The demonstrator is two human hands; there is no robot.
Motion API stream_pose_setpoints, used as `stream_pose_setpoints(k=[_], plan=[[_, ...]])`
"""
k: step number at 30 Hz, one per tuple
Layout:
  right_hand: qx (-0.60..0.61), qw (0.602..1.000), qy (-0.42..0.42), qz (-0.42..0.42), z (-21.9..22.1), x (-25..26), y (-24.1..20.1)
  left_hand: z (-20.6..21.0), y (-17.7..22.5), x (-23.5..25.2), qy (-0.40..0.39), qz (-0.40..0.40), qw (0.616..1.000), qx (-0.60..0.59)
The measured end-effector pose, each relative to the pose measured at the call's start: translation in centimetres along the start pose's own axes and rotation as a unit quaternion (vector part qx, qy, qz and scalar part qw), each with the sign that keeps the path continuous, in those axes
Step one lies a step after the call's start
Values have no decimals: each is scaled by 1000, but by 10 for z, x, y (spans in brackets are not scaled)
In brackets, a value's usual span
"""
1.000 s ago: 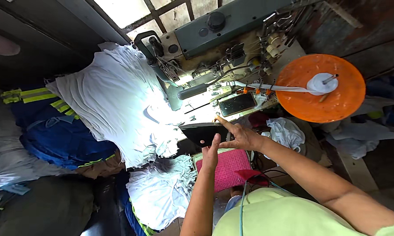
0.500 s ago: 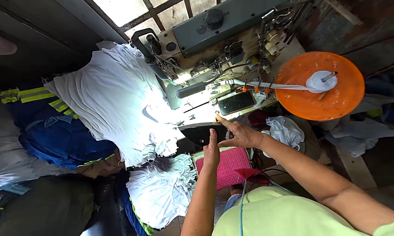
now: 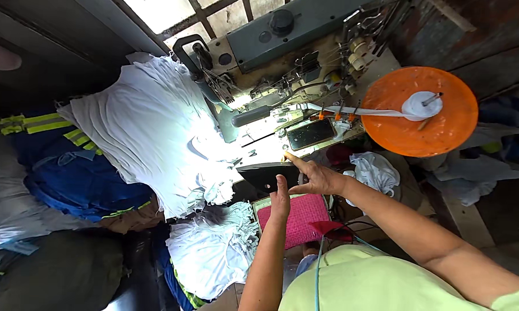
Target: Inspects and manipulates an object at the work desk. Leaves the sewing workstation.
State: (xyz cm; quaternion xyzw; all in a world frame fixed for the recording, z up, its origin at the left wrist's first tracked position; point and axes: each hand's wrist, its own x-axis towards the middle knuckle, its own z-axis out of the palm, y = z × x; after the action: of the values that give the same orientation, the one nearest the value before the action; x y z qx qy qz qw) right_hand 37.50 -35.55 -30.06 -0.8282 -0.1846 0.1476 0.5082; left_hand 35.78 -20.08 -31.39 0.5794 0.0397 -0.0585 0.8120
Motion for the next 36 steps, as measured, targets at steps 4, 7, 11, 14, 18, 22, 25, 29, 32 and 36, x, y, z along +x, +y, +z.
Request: stream_pose_setpoints(k=[4, 7, 11, 14, 18, 22, 25, 29, 32, 36], plan=[[1, 1000, -1, 17, 0, -1, -3, -1, 0, 0, -6, 1, 1000, 7], [-5, 1000, 0, 19, 0, -1, -1, 2, 1, 0, 3, 6, 1000, 17], [2, 1000, -4, 10, -1, -2, 1, 2, -1, 0, 0, 9, 1000, 30], [10, 1000, -4, 6, 1, -2, 3, -1, -4, 0, -3, 20, 999, 28], [13, 1000, 11, 8, 5, -2, 5, 1, -3, 0, 10, 37, 998, 52], [-11, 1000, 23, 6, 6, -1, 7, 5, -3, 2, 33, 46, 996, 69], [-19, 1000, 16, 7, 4, -1, 8, 5, -4, 2, 35, 62, 995, 74], [8, 1000, -14, 16, 1, 1, 9, 3, 1, 0, 10, 36, 995, 88], [12, 1000, -3, 8, 1, 0, 9, 3, -1, 1, 15, 45, 995, 90], [3, 1000, 2, -5, 1, 1, 12, 3, -3, 2, 18, 68, 994, 86]])
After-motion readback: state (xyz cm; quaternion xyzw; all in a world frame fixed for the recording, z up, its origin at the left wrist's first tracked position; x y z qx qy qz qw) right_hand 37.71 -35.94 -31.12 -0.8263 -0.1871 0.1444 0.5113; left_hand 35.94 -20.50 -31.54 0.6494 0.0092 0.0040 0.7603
